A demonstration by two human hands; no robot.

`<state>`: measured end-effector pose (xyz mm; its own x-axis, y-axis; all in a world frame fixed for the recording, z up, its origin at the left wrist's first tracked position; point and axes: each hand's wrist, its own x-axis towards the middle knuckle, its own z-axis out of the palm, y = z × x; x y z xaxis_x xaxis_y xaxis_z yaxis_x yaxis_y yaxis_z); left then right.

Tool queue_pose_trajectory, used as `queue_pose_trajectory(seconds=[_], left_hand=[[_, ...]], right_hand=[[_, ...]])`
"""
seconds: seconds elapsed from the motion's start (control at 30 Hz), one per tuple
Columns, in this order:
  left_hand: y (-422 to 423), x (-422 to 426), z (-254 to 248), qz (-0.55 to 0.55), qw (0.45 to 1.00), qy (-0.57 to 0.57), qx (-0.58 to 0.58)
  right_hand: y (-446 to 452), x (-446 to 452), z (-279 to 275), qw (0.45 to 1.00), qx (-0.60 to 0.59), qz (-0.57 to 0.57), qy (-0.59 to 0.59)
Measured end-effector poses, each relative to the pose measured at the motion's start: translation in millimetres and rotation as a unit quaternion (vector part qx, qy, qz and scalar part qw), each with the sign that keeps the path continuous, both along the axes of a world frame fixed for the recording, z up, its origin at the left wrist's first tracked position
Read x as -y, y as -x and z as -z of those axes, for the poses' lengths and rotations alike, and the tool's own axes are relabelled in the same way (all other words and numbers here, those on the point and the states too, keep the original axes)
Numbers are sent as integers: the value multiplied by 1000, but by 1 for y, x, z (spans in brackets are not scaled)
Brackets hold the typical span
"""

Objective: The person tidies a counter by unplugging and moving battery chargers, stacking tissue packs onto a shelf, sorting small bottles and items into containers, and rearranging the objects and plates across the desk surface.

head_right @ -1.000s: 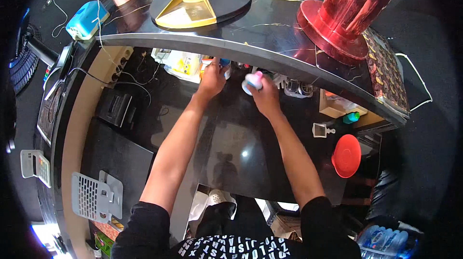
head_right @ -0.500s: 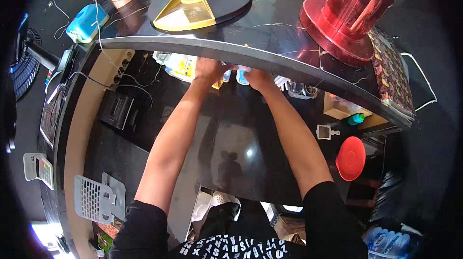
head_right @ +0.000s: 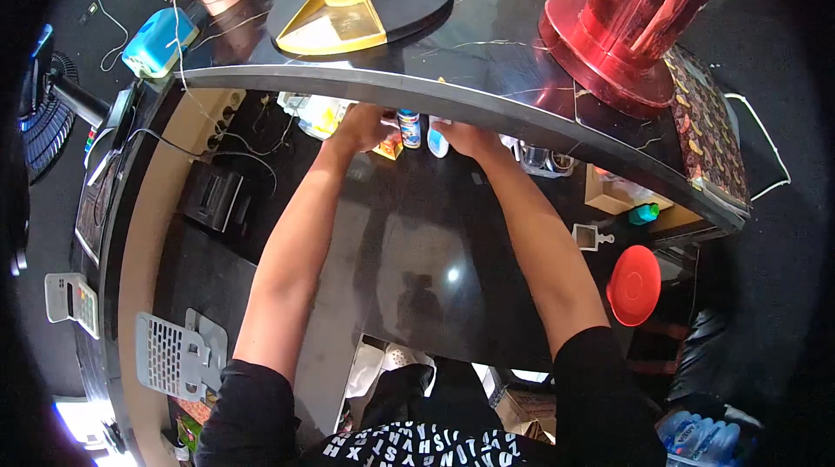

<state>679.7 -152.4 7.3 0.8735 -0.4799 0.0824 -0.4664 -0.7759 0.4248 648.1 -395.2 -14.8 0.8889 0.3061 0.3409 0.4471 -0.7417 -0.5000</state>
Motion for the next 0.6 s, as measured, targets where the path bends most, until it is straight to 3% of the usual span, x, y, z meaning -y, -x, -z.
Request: queue_pose_trajectory(seconds=[0.07,0.13,0.2,0.27,0.47,0.57,0.6], left_hand=[[1,-2,-1,-7,999,-40,-5],[20,-1,-20,0,998,-64,28],[24,-1,-19,0,993,-100,61],[11,-4,1,-11,985,-145,97],[25,2,-16,-33,993,-93,63],[21,3,-16,-36,988,-144,47],[21,2,-13,-30,988,-136,68]], right_hand=[[8,-6,-24,996,-80,6,29],[-14,-2,15,998,16,6,-52],[-15,-4,17,995,69,6,-72],[2,-12,-23,996,82,5,-28],[3,-16,-26,991,99,-6,-89],[-4,-12,-20,991,115,-34,-55],[-4,-12,-22,996,66,-24,-49]])
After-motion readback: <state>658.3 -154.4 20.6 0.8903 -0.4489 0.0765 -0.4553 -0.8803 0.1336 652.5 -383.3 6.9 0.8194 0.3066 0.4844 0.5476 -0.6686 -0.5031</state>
